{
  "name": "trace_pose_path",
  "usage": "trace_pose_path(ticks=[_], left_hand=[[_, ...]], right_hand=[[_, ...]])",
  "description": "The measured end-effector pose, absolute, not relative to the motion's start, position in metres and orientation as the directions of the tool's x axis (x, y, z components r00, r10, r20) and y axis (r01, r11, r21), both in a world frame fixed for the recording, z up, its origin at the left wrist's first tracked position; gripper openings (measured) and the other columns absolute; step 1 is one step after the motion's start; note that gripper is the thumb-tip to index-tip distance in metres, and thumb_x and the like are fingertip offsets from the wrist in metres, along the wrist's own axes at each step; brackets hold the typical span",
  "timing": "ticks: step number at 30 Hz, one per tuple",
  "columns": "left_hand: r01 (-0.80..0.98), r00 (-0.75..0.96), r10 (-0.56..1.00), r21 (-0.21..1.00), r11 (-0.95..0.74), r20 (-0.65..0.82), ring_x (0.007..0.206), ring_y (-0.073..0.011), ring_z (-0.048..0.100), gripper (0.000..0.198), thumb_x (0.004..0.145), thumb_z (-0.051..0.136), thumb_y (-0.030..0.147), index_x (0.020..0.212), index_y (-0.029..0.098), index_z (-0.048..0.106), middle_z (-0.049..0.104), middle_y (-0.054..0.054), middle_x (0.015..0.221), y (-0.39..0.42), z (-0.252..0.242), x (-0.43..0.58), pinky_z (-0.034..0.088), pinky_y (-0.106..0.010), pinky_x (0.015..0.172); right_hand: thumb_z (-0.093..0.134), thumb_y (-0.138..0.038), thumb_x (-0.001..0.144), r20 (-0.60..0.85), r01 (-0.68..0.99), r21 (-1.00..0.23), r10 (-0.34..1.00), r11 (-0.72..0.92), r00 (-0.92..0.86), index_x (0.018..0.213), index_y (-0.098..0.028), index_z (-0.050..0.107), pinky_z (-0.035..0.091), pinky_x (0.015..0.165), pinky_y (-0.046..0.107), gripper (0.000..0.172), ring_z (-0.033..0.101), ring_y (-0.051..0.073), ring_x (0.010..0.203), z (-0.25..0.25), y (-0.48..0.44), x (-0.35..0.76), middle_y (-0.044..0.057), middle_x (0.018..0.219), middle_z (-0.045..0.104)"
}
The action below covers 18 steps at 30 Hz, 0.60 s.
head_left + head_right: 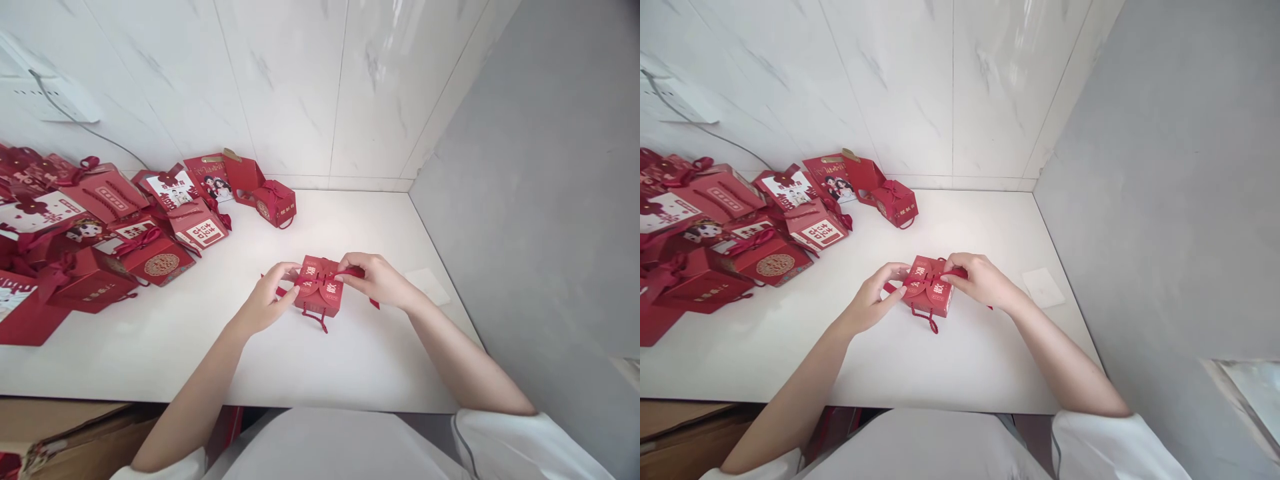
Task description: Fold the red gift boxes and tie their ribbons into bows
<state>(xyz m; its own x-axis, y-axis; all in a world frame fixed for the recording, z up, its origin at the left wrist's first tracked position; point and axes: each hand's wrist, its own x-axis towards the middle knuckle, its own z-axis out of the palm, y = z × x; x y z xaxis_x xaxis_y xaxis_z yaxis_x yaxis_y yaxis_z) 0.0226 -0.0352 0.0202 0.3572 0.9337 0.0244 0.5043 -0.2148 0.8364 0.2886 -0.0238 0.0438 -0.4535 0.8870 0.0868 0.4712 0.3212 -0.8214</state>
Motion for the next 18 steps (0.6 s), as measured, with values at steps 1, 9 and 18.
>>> trace_pose_path(ticks=[1,9,18], left_hand=[[0.472,0.348,0.937,0.863,-0.182,0.008,0.105,-0.0207,0.060,0.034,0.090,0.055,0.036,0.122,0.027,0.052,0.062,-0.006,0.110,-0.0344,0.0184,0.0223,0.044,-0.022,0.057],[0.255,0.381,0.898,0.959,0.128,-0.221,0.073,-0.0133,0.057,0.033,0.086,0.059,0.054,0.089,0.021,0.054,0.059,0.000,0.083,-0.0261,0.0135,0.0269,0.045,-0.025,0.064],[0.274,0.470,0.813,0.932,0.236,-0.344,0.063,-0.0122,0.049,0.041,0.083,0.063,0.054,0.065,0.018,0.053,0.052,0.000,0.067,-0.0332,0.0195,0.0290,0.040,-0.026,0.061]], right_hand=[[0.057,-0.038,0.090,0.092,0.468,-0.823,0.888,0.322,-0.450,0.081,-0.023,0.062,0.038,0.060,0.027,0.018,0.048,0.013,0.063,0.0430,-0.0239,0.2879,-0.001,0.073,0.062],[0.055,-0.039,0.090,0.005,0.470,-0.846,0.885,0.252,-0.466,0.082,-0.022,0.065,0.040,0.062,0.028,0.021,0.051,0.014,0.066,0.0432,-0.0198,0.2817,0.000,0.076,0.065],[0.051,-0.049,0.092,-0.107,0.388,-0.919,0.900,0.073,-0.423,0.074,-0.021,0.054,0.037,0.061,0.028,0.033,0.045,0.013,0.065,0.0391,-0.0145,0.2802,-0.003,0.071,0.053]])
